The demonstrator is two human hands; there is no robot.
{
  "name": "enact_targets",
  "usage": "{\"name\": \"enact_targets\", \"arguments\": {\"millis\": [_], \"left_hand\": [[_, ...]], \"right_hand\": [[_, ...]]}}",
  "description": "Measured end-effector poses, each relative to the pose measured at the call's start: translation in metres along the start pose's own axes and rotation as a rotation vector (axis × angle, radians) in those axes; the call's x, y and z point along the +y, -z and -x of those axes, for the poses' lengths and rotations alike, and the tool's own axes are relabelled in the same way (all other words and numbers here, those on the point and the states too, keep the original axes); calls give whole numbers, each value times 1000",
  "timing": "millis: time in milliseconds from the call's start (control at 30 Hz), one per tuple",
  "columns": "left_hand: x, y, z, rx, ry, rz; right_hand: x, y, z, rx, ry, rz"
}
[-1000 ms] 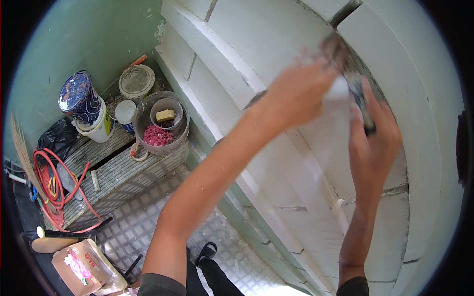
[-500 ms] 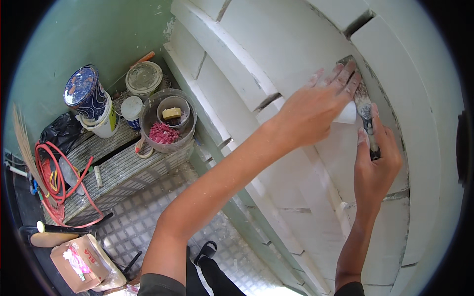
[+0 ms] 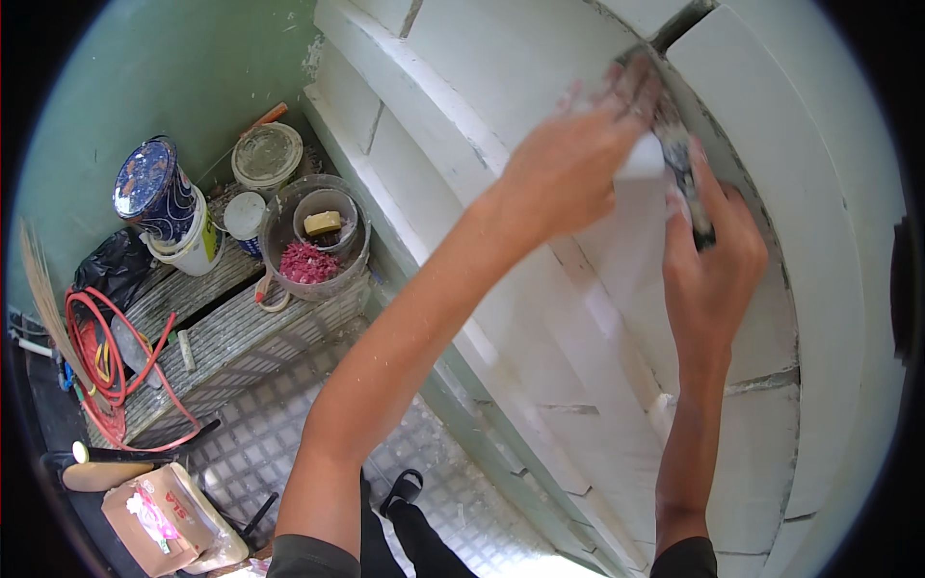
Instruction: Using a putty knife and sandpaper to scrape and smooth a concrete wall surface.
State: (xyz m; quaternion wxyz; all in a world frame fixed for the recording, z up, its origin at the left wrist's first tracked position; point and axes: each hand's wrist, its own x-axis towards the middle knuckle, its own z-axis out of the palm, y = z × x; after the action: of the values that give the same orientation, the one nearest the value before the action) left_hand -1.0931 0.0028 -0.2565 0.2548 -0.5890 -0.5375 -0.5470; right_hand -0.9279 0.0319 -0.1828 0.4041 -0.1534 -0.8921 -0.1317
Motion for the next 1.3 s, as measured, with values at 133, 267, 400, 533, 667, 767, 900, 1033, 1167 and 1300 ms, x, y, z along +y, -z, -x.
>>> {"name": "enact_targets", "arguments": {"millis": [133, 267, 400, 533, 667, 767, 900, 1033, 1167, 1300], "left_hand": [[24, -12, 14, -92, -27, 42], [-14, 7, -18, -160, 82, -24], [27, 12, 21, -126, 49, -11], [90, -12, 34, -228, 32, -20], [124, -28, 15, -188, -24, 59], [127, -36, 15, -172, -31, 72], [126, -41, 14, -164, -17, 91], [111, -37, 11, -131, -9, 54], [92, -35, 11, -118, -22, 29], [59, -22, 2, -88, -44, -42]], "right_hand": [[16, 9, 28, 25, -29, -39], [17, -6, -12, 57, 107, 11], [8, 23, 28, -17, 26, -58], [27, 78, 74, -72, 5, 10], [30, 110, 78, -44, -76, 89], [33, 114, 79, -48, -94, 104], [30, 113, 77, -76, -80, 148], [22, 96, 66, -60, -84, 168], [18, 81, 62, -40, -87, 168], [12, 50, 34, -15, -17, 140]]}}
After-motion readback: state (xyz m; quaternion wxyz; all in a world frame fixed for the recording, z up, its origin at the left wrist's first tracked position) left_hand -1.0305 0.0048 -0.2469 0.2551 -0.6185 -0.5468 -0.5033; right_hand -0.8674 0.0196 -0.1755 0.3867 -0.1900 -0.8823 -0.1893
